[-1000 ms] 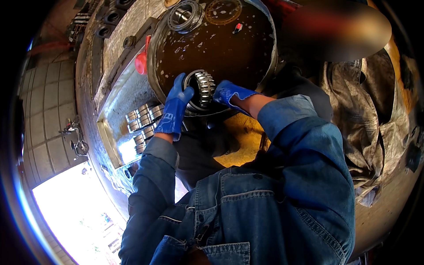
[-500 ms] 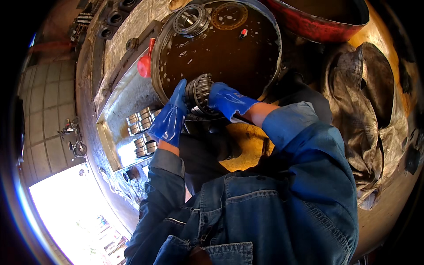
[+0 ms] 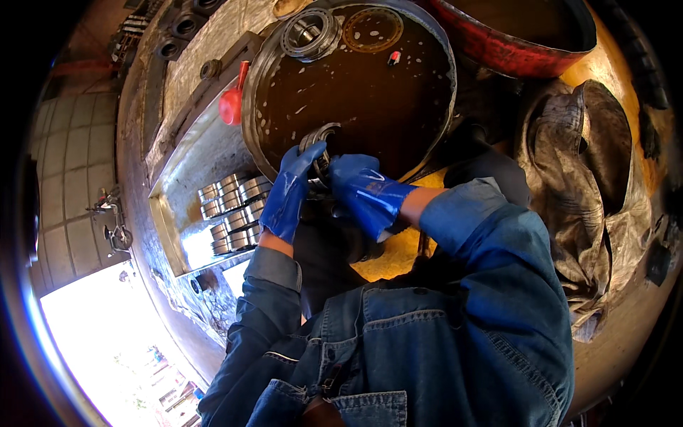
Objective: The person cleans cylindrical metal bearings by dipping them into a container of dark liquid and scrubbing them with a small brush. The person handles the bearings one at a time, rotating them to clean all surfaces, and places the cleaned items onto a metal tray.
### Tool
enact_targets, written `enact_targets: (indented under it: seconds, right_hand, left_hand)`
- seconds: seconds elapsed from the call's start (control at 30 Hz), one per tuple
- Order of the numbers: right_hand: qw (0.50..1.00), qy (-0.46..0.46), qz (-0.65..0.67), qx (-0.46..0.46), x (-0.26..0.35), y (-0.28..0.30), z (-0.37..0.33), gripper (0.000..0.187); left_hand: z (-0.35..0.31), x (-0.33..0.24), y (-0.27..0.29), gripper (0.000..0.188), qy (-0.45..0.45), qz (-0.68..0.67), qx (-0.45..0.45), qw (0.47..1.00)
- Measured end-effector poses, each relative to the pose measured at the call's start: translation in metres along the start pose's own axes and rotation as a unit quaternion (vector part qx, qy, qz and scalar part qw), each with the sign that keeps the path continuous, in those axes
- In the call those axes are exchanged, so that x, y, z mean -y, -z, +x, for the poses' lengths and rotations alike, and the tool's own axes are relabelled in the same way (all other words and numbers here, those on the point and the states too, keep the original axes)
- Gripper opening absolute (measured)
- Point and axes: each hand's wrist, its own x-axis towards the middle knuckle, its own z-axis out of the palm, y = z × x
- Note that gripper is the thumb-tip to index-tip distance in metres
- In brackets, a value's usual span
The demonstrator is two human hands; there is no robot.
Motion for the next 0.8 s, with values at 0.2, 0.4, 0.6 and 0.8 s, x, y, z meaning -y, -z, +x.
enact_targets:
  seconds: [0.2,0.4,0.6,0.8]
  right_hand:
    - [0.966,0.228,0.12,-0.005,-0.055,-0.007,0.026,0.027]
    - [0.942,0.149,0.299,0.035,-0.056,-0.014,0.045,0.031]
    - [0.876,0.082,0.473,-0.058,-0.052,-0.01,0.046,0.03]
    - [0.981,-0.008,0.191,-0.027,-0.06,0.019,0.066,0.044]
  left_hand:
    - [-0.027,-0.03,-0.013,0.057,-0.009,0.033,-0.038,0.999]
    - [0.002,-0.002,-0.003,0.059,-0.015,0.038,-0.02,0.999]
    - [0.01,0.008,0.001,0.07,-0.079,-0.055,0.055,0.994]
    - [0.005,-0.002,-0.005,0.078,-0.043,0.049,0.01,0.998]
